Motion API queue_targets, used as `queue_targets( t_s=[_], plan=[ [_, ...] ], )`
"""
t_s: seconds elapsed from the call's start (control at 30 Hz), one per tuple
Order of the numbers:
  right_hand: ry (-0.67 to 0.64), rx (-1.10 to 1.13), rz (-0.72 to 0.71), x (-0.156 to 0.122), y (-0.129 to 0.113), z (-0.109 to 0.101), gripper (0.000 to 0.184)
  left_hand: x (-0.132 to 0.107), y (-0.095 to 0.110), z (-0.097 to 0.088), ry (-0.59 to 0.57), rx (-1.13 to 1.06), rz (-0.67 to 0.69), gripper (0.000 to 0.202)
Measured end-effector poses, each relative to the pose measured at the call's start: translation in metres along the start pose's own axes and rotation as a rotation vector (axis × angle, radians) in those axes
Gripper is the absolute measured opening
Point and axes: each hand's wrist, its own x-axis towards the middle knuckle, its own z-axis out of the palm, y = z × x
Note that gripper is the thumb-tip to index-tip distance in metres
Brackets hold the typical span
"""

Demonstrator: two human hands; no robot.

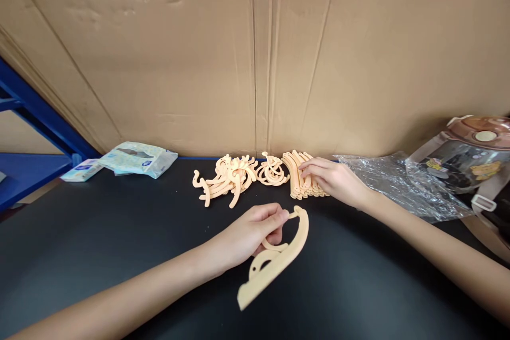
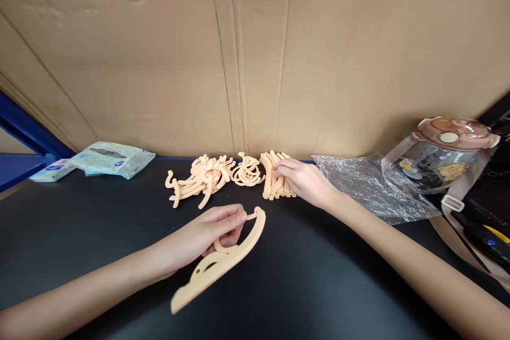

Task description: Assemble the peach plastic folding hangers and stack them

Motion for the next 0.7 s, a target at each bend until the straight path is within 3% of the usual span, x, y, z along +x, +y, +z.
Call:
queue_targets(
  t_s=[0.1, 0.2, 0.3, 0.4, 0.57, 0.63, 0.7],
  plan=[
    [0.040, 0.047, 0.043, 0.002, -0.009, -0.004, 0.032, 0.002, -0.001, 0.000, 0.070, -0.024, 0.101, 0.039],
    [0.064, 0.151, 0.127, 0.005, -0.037, -0.008, 0.023, 0.003, -0.001, -0.001, 0.137, -0.020, 0.223, 0.033],
    [-0.124, 0.572, 0.229, 0.007, -0.068, -0.015, 0.017, 0.001, 0.000, -0.002, 0.151, 0.028, 0.279, 0.028],
    [-0.165, 0.647, 0.275, 0.008, -0.083, -0.025, 0.018, -0.001, 0.002, -0.005, 0.203, 0.057, 0.294, 0.026],
    [-0.141, 0.325, 0.263, 0.007, -0.077, -0.046, 0.024, -0.003, 0.007, -0.010, 0.279, 0.085, 0.317, 0.029],
    [-0.108, 0.139, 0.148, 0.006, -0.076, -0.049, 0.022, -0.004, 0.009, -0.008, 0.250, 0.081, 0.311, 0.029],
    [-0.022, -0.152, -0.056, 0.004, -0.079, -0.048, 0.020, -0.006, 0.011, -0.005, 0.194, 0.026, 0.275, 0.030]
  ],
)
